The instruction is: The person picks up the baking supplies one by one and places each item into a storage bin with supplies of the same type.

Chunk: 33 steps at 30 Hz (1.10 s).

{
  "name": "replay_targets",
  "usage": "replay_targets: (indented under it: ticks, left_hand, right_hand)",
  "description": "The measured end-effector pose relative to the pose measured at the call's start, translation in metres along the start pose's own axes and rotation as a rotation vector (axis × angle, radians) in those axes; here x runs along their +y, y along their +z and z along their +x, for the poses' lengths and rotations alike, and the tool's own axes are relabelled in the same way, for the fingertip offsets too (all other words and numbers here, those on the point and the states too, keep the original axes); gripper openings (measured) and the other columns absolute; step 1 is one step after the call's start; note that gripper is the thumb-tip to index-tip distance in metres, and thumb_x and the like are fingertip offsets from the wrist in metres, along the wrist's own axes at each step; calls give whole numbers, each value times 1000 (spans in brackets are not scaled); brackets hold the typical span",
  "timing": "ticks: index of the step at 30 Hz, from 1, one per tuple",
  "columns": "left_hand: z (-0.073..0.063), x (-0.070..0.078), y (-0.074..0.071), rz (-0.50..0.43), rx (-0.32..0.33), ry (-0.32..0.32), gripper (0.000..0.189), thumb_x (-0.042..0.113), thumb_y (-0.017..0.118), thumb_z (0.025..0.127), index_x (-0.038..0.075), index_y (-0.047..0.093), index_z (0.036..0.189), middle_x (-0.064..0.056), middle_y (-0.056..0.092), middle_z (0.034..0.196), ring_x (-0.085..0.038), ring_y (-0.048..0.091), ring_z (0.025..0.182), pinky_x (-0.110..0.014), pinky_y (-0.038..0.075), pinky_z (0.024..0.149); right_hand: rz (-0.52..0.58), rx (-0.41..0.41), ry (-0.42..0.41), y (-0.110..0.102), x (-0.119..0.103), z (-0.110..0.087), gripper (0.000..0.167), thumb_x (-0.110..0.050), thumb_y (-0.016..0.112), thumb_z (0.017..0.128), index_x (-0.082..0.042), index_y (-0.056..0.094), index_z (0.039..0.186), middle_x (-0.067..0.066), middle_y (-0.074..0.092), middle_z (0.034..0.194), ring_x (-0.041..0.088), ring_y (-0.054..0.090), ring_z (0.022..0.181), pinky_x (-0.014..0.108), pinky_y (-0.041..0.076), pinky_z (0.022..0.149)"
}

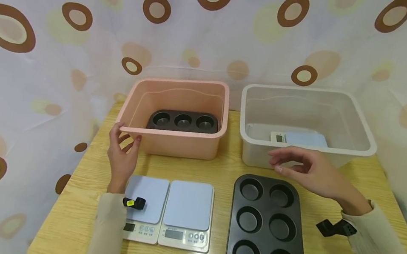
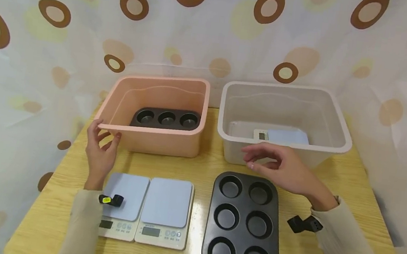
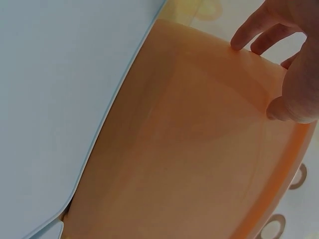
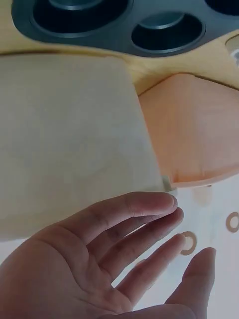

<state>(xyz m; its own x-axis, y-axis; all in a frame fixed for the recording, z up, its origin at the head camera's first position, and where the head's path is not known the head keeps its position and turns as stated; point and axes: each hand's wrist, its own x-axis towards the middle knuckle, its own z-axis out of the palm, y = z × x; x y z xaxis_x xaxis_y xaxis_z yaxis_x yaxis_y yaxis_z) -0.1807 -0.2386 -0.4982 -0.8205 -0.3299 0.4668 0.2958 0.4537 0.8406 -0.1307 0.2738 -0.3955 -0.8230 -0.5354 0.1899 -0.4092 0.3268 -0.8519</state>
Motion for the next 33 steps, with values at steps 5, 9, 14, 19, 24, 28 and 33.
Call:
replay_targets:
  ticks: [5,9,14,19,24,28,33]
  left_hand:
    - [2,1,0,10,-6,4,63,16,76,104,17,46,159,-13,53,162,-39,68,130,-62,61,101]
    - [2,4,0,28,-14,-1,62,19,75,105,17,45,159,-13,53,162,-36,68,130,-55,62,102]
    - [0,5,-1,32,-14,-17,63,18,75,105,15,44,160,-13,52,163,-36,67,131,-54,62,103]
    - [-2,5,-1,21,-25,-12,64,15,74,105,16,42,161,-15,48,166,-40,65,134,-62,60,104]
    - [-2,7,-2,19,-30,-8,65,15,76,104,13,43,160,-17,50,164,-41,66,132,-61,61,102]
    - [-2,7,-2,28,-36,-6,65,14,76,103,12,43,160,-18,50,163,-40,67,131,-57,61,102]
    - [-2,6,-2,33,-30,0,66,13,76,103,13,43,160,-17,50,164,-40,67,132,-57,61,101]
  right_hand:
    - [13,39,12,5,4,-25,41,6,71,101,-6,70,140,-10,77,126,3,73,114,20,64,89]
    - [19,82,42,11,12,-41,40,6,72,100,-7,71,138,-7,78,121,4,73,113,21,64,85]
    - [38,95,64,18,23,-59,39,7,70,101,-3,70,139,-7,78,121,3,72,112,21,65,84]
    - [37,94,120,24,38,-76,37,3,69,104,0,68,141,-10,78,120,1,71,111,21,64,85]
    - [27,79,172,33,55,-90,36,-2,69,105,3,67,141,3,79,119,2,72,108,23,64,83]
    - [23,77,191,38,63,-98,36,-4,69,106,3,67,141,12,78,121,3,73,107,22,64,84]
    - [6,79,225,41,68,-105,35,-6,69,107,1,68,141,10,79,118,4,73,103,22,63,82]
